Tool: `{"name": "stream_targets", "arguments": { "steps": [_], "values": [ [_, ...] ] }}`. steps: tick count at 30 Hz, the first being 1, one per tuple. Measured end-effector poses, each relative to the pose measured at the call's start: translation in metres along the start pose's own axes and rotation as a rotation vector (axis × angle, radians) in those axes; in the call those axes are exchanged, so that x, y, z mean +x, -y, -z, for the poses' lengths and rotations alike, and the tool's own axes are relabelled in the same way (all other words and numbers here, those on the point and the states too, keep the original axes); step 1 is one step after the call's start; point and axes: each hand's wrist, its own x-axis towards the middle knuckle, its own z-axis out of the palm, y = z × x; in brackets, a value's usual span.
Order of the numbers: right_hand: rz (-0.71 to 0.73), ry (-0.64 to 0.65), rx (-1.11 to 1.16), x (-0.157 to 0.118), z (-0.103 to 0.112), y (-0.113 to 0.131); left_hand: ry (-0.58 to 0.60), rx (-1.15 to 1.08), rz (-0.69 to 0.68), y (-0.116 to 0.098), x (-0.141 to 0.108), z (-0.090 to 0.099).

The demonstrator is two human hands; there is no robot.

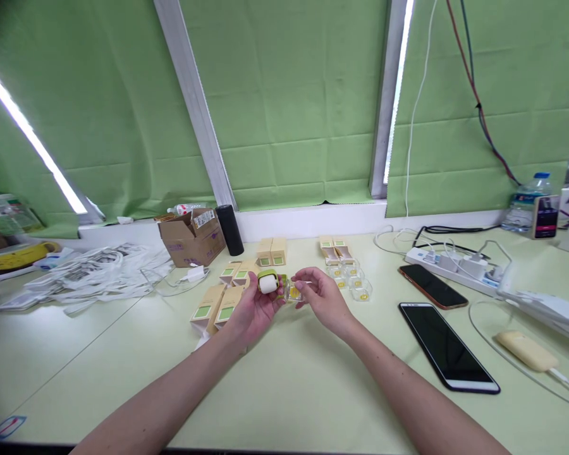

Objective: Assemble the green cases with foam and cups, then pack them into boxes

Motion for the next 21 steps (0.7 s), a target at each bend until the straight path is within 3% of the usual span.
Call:
{"name": "stream_targets", "arguments": {
  "steps": [4, 12, 17, 21],
  "values": [
    [0.033, -0.148, 0.08, -0.004, -0.009, -0.012, -0.012, -0.029, 0.011, -0.003, -0.001, -0.004],
    [0.105, -0.275, 0.01, -0.009, -0.013, -0.015, -0.024, -0.062, 0.011, 0.001, -0.003, -0.007],
    [0.151, -0.245, -0.177, -0.011, -0.007, -0.016, -0.017, -0.064, 0.015, 0.006, -0.004, -0.007],
    [0.185, -0.129, -0.262, -0.015, -0.009, -0.017, -0.036, -0.078, -0.003, 0.006, -0.004, -0.006]
  ]
}}
